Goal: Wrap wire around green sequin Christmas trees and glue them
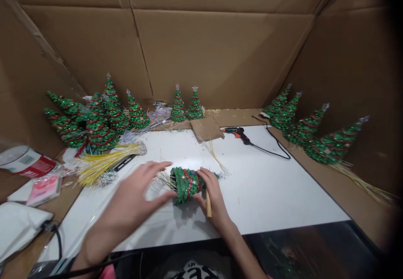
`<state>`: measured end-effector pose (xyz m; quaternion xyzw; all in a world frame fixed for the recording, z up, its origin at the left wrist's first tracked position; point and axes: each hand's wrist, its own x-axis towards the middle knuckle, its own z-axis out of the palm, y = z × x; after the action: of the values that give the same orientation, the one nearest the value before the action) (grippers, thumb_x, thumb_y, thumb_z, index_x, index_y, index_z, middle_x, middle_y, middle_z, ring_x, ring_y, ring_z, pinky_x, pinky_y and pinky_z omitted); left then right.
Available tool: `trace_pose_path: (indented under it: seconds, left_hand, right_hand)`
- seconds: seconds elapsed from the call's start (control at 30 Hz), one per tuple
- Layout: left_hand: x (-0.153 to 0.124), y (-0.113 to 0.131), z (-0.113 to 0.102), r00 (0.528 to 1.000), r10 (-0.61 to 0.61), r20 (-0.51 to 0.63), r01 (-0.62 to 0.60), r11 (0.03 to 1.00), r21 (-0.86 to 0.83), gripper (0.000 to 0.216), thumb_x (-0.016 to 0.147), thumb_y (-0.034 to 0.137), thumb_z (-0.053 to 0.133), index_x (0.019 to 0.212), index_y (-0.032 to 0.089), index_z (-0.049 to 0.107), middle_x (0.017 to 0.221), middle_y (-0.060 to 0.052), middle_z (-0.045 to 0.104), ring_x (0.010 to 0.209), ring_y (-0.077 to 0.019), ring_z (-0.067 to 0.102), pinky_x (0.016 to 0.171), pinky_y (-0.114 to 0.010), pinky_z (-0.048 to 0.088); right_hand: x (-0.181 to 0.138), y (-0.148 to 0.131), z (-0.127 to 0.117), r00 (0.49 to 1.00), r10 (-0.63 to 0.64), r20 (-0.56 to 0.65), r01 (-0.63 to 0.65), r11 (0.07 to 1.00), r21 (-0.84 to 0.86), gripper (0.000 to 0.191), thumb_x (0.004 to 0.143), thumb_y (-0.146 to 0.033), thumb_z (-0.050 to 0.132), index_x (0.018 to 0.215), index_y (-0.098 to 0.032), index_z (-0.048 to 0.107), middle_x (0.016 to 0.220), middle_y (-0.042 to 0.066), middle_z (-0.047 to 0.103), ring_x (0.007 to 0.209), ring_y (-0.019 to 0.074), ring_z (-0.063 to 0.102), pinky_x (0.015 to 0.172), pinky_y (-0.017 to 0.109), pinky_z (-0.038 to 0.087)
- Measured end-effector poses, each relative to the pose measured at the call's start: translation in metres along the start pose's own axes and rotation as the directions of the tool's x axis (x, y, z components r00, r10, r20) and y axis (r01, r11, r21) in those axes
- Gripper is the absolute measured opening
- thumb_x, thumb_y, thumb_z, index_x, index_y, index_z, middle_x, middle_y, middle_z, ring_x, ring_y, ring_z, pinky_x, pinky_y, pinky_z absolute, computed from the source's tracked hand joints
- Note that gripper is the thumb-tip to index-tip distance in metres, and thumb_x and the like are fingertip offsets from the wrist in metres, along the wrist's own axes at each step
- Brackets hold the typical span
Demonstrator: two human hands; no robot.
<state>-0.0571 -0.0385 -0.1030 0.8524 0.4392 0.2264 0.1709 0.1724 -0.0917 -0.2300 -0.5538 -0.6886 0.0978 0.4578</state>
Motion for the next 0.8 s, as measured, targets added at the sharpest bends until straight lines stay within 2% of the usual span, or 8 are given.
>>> trace_pose_path:
  seconds: [0.1, 0.23, 0.37, 0.53, 0.6, 0.7, 0.77, 0.8]
  left_hand:
    - [0.024, 0.016, 0.047, 0.972, 0.148, 0.181, -0.171, 0.978, 0.118, 0.095, 0.062, 0.060, 0.065, 0.140, 0.021, 0.027, 0.139, -0.015, 0.040, 0.126, -0.0352, 0.038, 0.100, -0.047, 0.035]
    - [0.024, -0.004, 0.074, 0.968, 0.170, 0.185, -0.186, 0.980, 0.073, 0.093, 0.066, 0.046, 0.067, 0.141, 0.019, 0.019, 0.133, -0.016, 0.045, 0.118, -0.0317, 0.046, 0.096, -0.044, 0.040]
    - [0.012, -0.014, 0.069, 0.923, 0.382, 0.040, -0.384, 0.919, 0.087, 0.074, 0.065, 0.025, 0.069, 0.129, 0.021, 0.031, 0.131, -0.015, 0.044, 0.125, -0.0300, 0.038, 0.099, -0.044, 0.040]
    - [0.014, -0.013, 0.030, 0.773, 0.597, -0.215, -0.540, 0.797, 0.272, 0.062, 0.071, 0.019, 0.068, 0.120, 0.031, 0.031, 0.141, -0.012, 0.033, 0.132, -0.0315, 0.027, 0.100, -0.053, 0.036]
    - [0.022, -0.015, 0.011, 0.685, 0.620, -0.381, -0.519, 0.783, 0.342, 0.068, 0.070, 0.025, 0.071, 0.119, 0.036, 0.024, 0.141, -0.009, 0.033, 0.131, -0.0302, 0.030, 0.100, -0.055, 0.035]
    - [0.039, -0.017, -0.013, 0.591, 0.495, -0.637, -0.275, 0.866, 0.418, 0.068, 0.064, 0.037, 0.075, 0.109, 0.036, 0.024, 0.136, -0.006, 0.038, 0.131, -0.0307, 0.030, 0.099, -0.058, 0.035]
    - [0.051, -0.014, -0.022, 0.593, 0.337, -0.731, -0.110, 0.934, 0.341, 0.062, 0.061, 0.044, 0.076, 0.101, 0.032, 0.031, 0.132, -0.006, 0.041, 0.133, -0.0322, 0.026, 0.098, -0.061, 0.034]
    - [0.057, -0.010, -0.025, 0.635, 0.260, -0.727, -0.074, 0.958, 0.279, 0.056, 0.062, 0.046, 0.074, 0.099, 0.030, 0.034, 0.130, -0.007, 0.042, 0.133, -0.0323, 0.024, 0.099, -0.061, 0.033]
  right_hand:
    - [-0.002, 0.000, -0.003, 0.978, 0.100, -0.183, -0.080, 0.991, 0.111, 0.032, 0.090, -0.031, 0.042, 0.121, -0.021, 0.048, 0.127, 0.012, 0.048, 0.121, 0.0255, 0.043, 0.100, 0.047, 0.037]
    - [-0.002, 0.000, -0.009, 0.905, 0.291, -0.311, -0.226, 0.947, 0.230, 0.025, 0.092, -0.028, 0.039, 0.110, -0.019, 0.053, 0.119, 0.012, 0.052, 0.118, 0.0241, 0.045, 0.099, 0.047, 0.037]
    - [-0.004, 0.000, -0.012, 0.845, 0.344, -0.408, -0.243, 0.929, 0.279, 0.025, 0.091, -0.030, 0.039, 0.107, -0.018, 0.053, 0.119, 0.013, 0.051, 0.117, 0.0247, 0.044, 0.100, 0.048, 0.034]
    - [0.007, -0.014, -0.042, 0.778, 0.297, -0.554, -0.139, 0.941, 0.310, 0.017, 0.086, -0.032, 0.045, 0.097, -0.019, 0.049, 0.117, 0.013, 0.053, 0.115, 0.0273, 0.046, 0.096, 0.051, 0.033]
    - [0.024, -0.026, -0.068, 0.803, 0.218, -0.555, -0.071, 0.959, 0.274, 0.015, 0.085, -0.033, 0.046, 0.091, -0.020, 0.051, 0.109, 0.012, 0.059, 0.111, 0.0280, 0.050, 0.095, 0.054, 0.033]
    - [0.061, -0.043, -0.108, 0.846, 0.026, -0.533, 0.082, 0.981, 0.178, 0.015, 0.084, -0.037, 0.047, 0.084, -0.026, 0.057, 0.099, 0.011, 0.063, 0.102, 0.0292, 0.054, 0.090, 0.056, 0.035]
    - [0.086, -0.052, -0.127, 0.794, -0.122, -0.596, 0.207, 0.975, 0.077, 0.023, 0.080, -0.047, 0.049, 0.070, -0.028, 0.058, 0.090, 0.010, 0.065, 0.093, 0.0290, 0.057, 0.086, 0.055, 0.037]
    - [0.096, -0.057, -0.132, 0.761, -0.159, -0.629, 0.225, 0.974, 0.027, 0.032, 0.077, -0.055, 0.048, 0.062, -0.028, 0.055, 0.085, 0.010, 0.065, 0.089, 0.0287, 0.058, 0.083, 0.055, 0.038]
